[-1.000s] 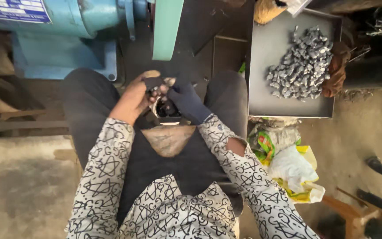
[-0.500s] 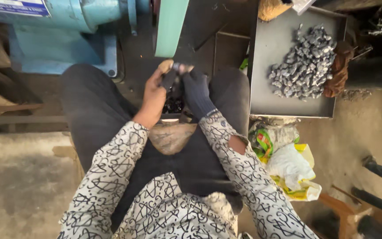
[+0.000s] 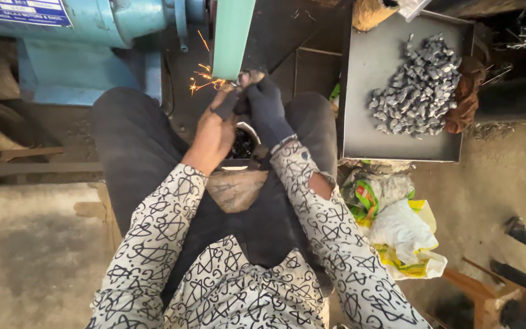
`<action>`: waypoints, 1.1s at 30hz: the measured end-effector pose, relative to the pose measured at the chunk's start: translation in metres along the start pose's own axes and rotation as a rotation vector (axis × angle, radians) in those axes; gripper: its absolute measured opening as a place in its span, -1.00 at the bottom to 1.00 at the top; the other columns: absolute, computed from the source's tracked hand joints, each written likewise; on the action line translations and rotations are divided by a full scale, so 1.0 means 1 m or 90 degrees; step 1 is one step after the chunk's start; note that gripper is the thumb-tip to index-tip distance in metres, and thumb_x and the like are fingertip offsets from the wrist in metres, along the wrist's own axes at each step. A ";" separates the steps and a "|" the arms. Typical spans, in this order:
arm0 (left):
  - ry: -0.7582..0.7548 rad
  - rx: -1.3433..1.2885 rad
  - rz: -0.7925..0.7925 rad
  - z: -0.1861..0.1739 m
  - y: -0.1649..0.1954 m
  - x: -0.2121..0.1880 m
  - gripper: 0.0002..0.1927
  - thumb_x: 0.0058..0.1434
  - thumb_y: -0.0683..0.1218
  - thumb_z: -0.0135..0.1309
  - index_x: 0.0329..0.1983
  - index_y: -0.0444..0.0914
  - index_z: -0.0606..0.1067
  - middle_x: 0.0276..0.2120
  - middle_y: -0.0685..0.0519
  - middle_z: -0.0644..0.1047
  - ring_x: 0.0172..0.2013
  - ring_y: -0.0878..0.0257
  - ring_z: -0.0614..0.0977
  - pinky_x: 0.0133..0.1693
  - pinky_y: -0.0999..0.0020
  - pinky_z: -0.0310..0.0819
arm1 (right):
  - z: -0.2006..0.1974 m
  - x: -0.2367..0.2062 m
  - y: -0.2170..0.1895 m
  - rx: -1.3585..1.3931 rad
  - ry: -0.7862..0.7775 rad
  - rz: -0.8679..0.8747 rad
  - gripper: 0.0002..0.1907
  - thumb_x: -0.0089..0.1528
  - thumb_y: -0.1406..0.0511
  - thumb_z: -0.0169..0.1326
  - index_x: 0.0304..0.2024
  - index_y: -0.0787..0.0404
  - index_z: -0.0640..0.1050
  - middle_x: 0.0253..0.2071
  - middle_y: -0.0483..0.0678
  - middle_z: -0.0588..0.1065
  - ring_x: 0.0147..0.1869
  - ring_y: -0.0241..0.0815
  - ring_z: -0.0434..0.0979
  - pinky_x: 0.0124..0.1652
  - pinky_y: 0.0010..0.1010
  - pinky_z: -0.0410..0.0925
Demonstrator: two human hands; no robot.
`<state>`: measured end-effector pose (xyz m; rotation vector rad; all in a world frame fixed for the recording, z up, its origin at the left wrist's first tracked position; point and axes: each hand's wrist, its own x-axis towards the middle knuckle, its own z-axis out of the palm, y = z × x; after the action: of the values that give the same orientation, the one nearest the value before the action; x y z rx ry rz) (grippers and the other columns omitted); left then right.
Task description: The person sits on the floor in front of a running belt grinder and sharpens small metal workpieces one at a time, pressing each against the abrasive belt with sparks flying, dipping pieces into a small container between passes, and placing finished pieces onto a tray holding a pile of similar parts.
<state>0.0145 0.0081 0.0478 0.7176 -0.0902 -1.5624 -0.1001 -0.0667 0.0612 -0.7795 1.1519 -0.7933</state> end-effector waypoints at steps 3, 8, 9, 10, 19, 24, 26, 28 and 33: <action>-0.087 0.044 0.024 0.007 0.002 -0.006 -0.56 0.48 -0.12 -0.10 0.41 -0.25 0.34 0.27 0.16 0.45 0.26 0.40 0.43 0.27 0.40 0.24 | -0.003 0.005 -0.002 0.043 -0.016 -0.019 -0.77 0.37 0.26 0.06 -0.03 0.29 0.53 -0.31 -0.12 0.54 -0.28 -0.28 0.55 -0.26 -0.41 0.44; -0.046 0.119 0.036 0.010 0.005 -0.016 -0.48 0.32 -0.19 -0.13 0.37 -0.27 0.38 0.21 0.08 0.48 0.20 0.31 0.49 0.21 0.36 0.32 | -0.016 -0.025 0.001 -0.407 0.025 -0.256 -0.75 0.40 0.23 0.06 -0.16 0.32 0.60 -0.35 -0.10 0.61 -0.25 -0.26 0.60 -0.22 -0.42 0.46; -0.061 0.180 0.097 0.009 0.006 -0.017 -0.38 0.18 -0.27 -0.16 0.37 -0.27 0.38 0.21 0.07 0.49 0.21 0.32 0.51 0.24 0.40 0.32 | -0.017 -0.031 0.001 -0.461 -0.014 -0.283 -0.75 0.39 0.24 0.06 -0.14 0.33 0.60 -0.34 -0.07 0.61 -0.23 -0.25 0.61 -0.23 -0.40 0.45; -0.074 0.241 0.155 0.008 0.008 -0.018 -0.27 0.04 -0.35 -0.19 0.36 -0.26 0.39 0.20 0.07 0.50 0.22 0.32 0.52 0.26 0.44 0.32 | -0.016 -0.035 0.001 -0.515 -0.053 -0.306 -0.75 0.38 0.26 0.06 -0.11 0.34 0.61 -0.33 -0.05 0.61 -0.21 -0.23 0.62 -0.23 -0.38 0.44; 0.142 0.322 0.071 -0.005 0.021 0.014 -0.72 0.33 -0.28 -0.07 0.01 -0.33 0.60 -0.22 0.08 0.62 -0.25 0.32 0.61 -0.17 0.43 0.48 | 0.004 -0.017 0.013 -0.048 -0.091 0.043 -0.76 0.37 0.28 0.04 -0.14 0.41 0.53 -0.33 0.05 0.61 -0.34 -0.12 0.69 -0.32 -0.31 0.57; 0.000 0.402 0.180 -0.015 0.015 0.010 -0.65 0.28 -0.36 -0.05 0.08 -0.34 0.57 -0.11 0.08 0.63 -0.11 0.34 0.61 0.00 0.46 0.47 | -0.004 -0.025 0.013 -0.412 -0.141 -0.346 -0.79 0.39 0.34 0.06 -0.01 0.37 0.55 -0.19 0.11 0.61 -0.10 -0.01 0.62 -0.10 -0.25 0.48; -0.045 0.492 0.177 -0.014 0.019 0.004 -0.66 0.31 -0.38 0.00 0.13 -0.35 0.53 -0.06 0.08 0.62 -0.04 0.32 0.59 0.05 0.43 0.44 | -0.016 -0.029 -0.001 -0.611 -0.110 -0.476 -0.71 0.31 0.39 0.10 0.09 0.32 0.53 -0.07 0.19 0.58 0.03 0.17 0.59 0.00 -0.17 0.45; -0.121 0.618 0.187 -0.006 0.024 -0.004 -0.57 0.26 -0.41 -0.02 0.20 -0.37 0.49 0.02 0.04 0.61 0.05 0.28 0.57 0.14 0.38 0.41 | -0.045 -0.032 -0.024 -0.774 -0.103 -0.339 -0.57 0.19 0.27 0.22 0.09 0.25 0.52 -0.11 0.20 0.57 -0.03 0.22 0.57 -0.08 -0.08 0.42; -0.315 0.755 0.055 0.029 0.013 -0.034 -0.45 0.11 -0.30 0.11 0.23 -0.31 0.45 0.15 -0.08 0.53 0.19 0.14 0.53 0.18 0.26 0.39 | -0.176 -0.011 -0.082 -0.805 0.271 -0.485 -0.58 0.22 0.31 0.03 0.14 0.23 0.44 0.14 0.13 0.53 0.02 -0.01 0.72 0.03 -0.18 0.50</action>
<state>0.0099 0.0270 0.0900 1.1655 -1.4797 -1.4784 -0.2834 -0.1196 0.0976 -2.2721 1.7613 -0.8013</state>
